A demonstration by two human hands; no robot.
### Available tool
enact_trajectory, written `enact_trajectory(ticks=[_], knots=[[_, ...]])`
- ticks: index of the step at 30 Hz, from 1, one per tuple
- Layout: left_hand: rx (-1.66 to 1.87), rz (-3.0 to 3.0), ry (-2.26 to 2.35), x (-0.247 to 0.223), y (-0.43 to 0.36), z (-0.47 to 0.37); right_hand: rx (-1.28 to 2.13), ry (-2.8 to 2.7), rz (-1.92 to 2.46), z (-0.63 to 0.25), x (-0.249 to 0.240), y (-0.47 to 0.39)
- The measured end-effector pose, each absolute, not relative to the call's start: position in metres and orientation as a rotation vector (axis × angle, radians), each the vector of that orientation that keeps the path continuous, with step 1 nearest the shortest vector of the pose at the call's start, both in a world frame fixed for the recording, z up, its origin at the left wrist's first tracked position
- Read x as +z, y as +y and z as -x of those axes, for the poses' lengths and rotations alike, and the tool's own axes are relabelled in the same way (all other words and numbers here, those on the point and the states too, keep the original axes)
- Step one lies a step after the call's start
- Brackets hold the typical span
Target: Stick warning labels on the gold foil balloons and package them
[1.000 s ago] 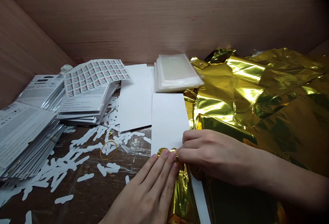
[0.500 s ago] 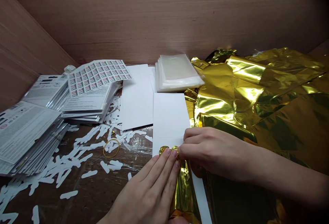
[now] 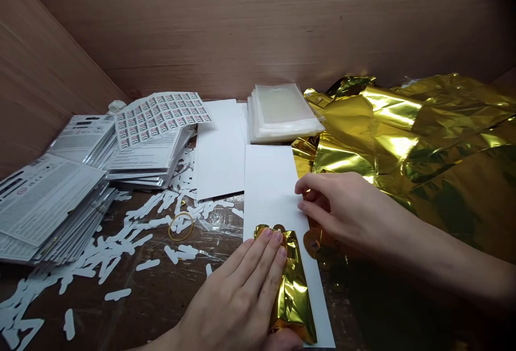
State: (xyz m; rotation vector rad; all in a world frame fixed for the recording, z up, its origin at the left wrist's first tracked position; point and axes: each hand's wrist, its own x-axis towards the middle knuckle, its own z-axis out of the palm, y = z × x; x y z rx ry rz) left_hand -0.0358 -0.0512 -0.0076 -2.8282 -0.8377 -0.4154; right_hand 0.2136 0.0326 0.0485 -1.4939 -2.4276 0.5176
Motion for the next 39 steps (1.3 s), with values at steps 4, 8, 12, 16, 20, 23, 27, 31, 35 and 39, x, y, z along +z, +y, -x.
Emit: enact_trajectory(ticks=[4, 8, 12, 16, 20, 23, 27, 31, 35, 39], knots=[[-0.365, 2.862, -0.833, -0.002, -0.05, 0.036, 1.037, -2.065, 1.58, -0.215, 0.051, 0.031], [-0.42, 2.876, -0.873, -0.003, -0.051, 0.037, 1.456, -1.598, 1.438, -0.216, 0.052, 0.037], [-0.37, 2.87, -0.862, -0.001, -0.051, 0.036, 1.404, -1.842, 1.447, -0.214, 0.052, 0.042], [-0.369, 2.841, -0.877, 0.002, -0.051, 0.035, 0.999, -2.102, 1.567, -0.211, 0.052, 0.04], [-0.341, 2.854, -0.855, 0.006, -0.052, 0.034, 0.873, -2.179, 1.546, -0.211, 0.049, 0.042], [-0.273, 2.871, -0.849, 0.009, -0.053, 0.034, 0.713, -2.366, 1.406, -0.215, 0.047, 0.045], [-0.384, 2.914, -0.934, 0.012, -0.055, 0.033, 0.597, -2.62, 1.211, -0.218, 0.05, 0.045], [-0.577, 3.088, -0.881, 0.022, -0.051, 0.031, 0.49, -2.931, 1.111, -0.214, 0.061, 0.036], [-0.515, 3.191, -0.742, 0.029, -0.048, 0.027, 0.446, -3.026, 1.102, -0.211, 0.071, 0.023], [-0.476, 3.205, -0.733, 0.03, -0.051, 0.027, 0.284, -3.023, 1.071, -0.207, 0.073, 0.012]])
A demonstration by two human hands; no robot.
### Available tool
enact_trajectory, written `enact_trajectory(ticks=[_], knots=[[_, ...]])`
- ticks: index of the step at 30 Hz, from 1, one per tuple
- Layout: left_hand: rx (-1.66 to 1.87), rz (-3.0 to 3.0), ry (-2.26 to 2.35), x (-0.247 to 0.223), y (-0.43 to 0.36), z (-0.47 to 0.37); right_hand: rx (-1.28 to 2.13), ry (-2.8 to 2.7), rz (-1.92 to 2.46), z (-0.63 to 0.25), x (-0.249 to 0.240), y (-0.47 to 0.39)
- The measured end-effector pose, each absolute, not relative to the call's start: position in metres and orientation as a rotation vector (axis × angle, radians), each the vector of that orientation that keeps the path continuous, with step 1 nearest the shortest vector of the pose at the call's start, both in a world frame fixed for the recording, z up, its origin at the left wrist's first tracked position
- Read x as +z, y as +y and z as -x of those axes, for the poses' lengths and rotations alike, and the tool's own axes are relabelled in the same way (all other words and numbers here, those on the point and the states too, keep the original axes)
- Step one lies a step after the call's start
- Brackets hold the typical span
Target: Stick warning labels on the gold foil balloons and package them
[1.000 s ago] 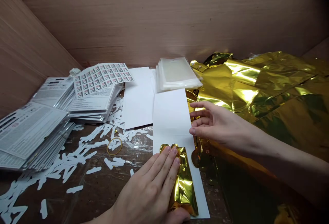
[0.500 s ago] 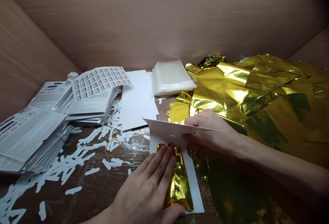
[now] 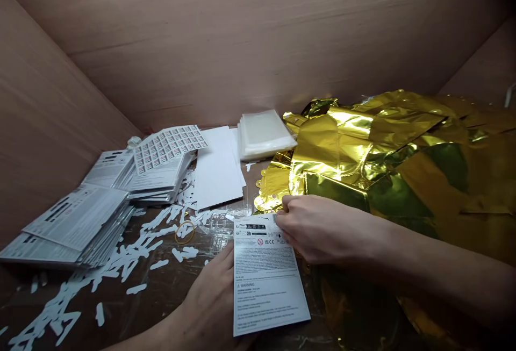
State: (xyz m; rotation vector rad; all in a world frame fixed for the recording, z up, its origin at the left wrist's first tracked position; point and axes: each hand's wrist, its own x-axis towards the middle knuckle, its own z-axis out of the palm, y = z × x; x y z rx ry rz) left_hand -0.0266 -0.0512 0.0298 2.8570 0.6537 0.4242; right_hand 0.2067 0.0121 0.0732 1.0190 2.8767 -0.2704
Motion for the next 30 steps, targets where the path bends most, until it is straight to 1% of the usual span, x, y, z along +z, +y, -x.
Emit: enact_trajectory(ticks=[3, 6, 8, 10, 13, 14, 16, 20, 23, 25, 27, 30], knots=[[0.384, -2.798, 0.643, 0.035, -0.054, 0.031, -0.21, 2.874, -1.045, -0.2, 0.072, 0.005], [0.252, -2.757, 0.565, 0.042, -0.057, 0.044, -0.165, 2.872, -1.065, -0.195, 0.069, -0.002], [0.2, -2.745, 0.599, 0.043, -0.059, 0.058, -0.137, 2.89, -1.069, -0.194, 0.066, -0.004], [0.254, -2.729, 0.766, 0.042, -0.059, 0.074, -0.134, 2.901, -1.084, -0.194, 0.064, -0.005], [0.463, -2.65, 1.213, 0.043, -0.05, 0.084, -0.17, 2.884, -1.116, -0.194, 0.066, -0.005], [0.483, -2.62, 1.319, 0.044, -0.044, 0.081, -0.177, 2.876, -1.132, -0.193, 0.067, -0.006], [0.419, -2.577, 1.386, 0.048, -0.028, 0.068, -0.164, 2.866, -1.172, -0.192, 0.07, -0.007], [0.173, -2.447, 1.394, 0.058, 0.007, 0.039, -0.087, 2.921, -1.151, -0.191, 0.065, -0.007], [0.016, -2.268, 1.307, 0.064, 0.025, 0.031, -0.045, 3.046, -1.101, -0.193, 0.053, -0.002], [-0.019, -2.168, 1.22, 0.069, 0.03, 0.033, -0.091, 3.124, -1.09, -0.194, 0.047, 0.002], [0.037, -2.078, 1.199, 0.074, 0.031, 0.036, -0.228, 3.145, -1.103, -0.193, 0.047, 0.006], [0.198, -1.945, 1.18, 0.082, 0.029, 0.04, -0.645, 3.087, -1.369, -0.195, 0.058, 0.01]])
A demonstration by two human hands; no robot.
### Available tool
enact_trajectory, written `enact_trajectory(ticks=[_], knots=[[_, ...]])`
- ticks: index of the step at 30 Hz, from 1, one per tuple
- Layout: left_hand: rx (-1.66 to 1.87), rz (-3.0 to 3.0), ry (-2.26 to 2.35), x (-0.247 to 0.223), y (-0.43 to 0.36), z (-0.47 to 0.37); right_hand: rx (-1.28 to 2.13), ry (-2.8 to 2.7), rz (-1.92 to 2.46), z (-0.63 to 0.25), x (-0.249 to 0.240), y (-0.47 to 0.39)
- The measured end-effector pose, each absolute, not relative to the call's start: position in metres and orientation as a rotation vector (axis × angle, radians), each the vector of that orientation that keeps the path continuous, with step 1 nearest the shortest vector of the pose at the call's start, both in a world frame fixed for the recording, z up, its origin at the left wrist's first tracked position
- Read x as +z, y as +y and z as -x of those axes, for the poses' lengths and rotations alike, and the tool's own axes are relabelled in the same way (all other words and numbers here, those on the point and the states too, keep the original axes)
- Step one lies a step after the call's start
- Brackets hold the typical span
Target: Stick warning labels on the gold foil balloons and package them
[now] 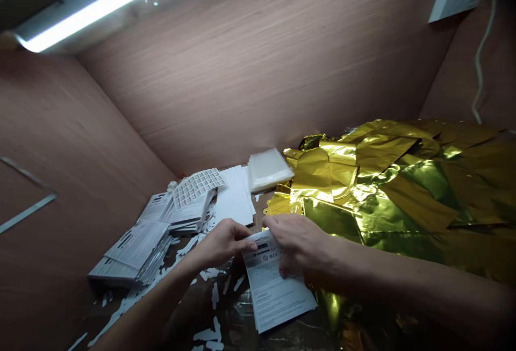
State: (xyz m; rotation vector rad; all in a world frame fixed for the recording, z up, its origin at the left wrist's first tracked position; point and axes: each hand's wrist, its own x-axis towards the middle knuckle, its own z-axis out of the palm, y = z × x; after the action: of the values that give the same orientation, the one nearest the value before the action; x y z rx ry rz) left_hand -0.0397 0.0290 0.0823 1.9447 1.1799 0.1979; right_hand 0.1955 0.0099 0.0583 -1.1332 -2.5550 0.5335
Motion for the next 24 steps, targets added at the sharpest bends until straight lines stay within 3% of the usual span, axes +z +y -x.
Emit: enact_trajectory(ticks=[5, 9, 11, 19, 24], knots=[[0.816, -1.681, 1.153, 0.104, 0.035, 0.032, 0.842, -2.158, 1.2, -0.224, 0.095, 0.032], [1.208, -1.519, 1.098, 0.119, 0.057, 0.014, 1.303, -1.767, 1.04, -0.253, 0.119, 0.056], [1.332, -1.435, 1.036, 0.121, 0.07, 0.004, 1.309, -1.649, 0.977, -0.259, 0.124, 0.06], [1.356, -1.266, 0.891, 0.116, 0.085, -0.019, 1.09, -1.748, 1.072, -0.259, 0.118, 0.061], [1.283, -1.302, 0.884, 0.124, 0.081, -0.003, 1.209, -1.822, 1.062, -0.265, 0.116, 0.067]])
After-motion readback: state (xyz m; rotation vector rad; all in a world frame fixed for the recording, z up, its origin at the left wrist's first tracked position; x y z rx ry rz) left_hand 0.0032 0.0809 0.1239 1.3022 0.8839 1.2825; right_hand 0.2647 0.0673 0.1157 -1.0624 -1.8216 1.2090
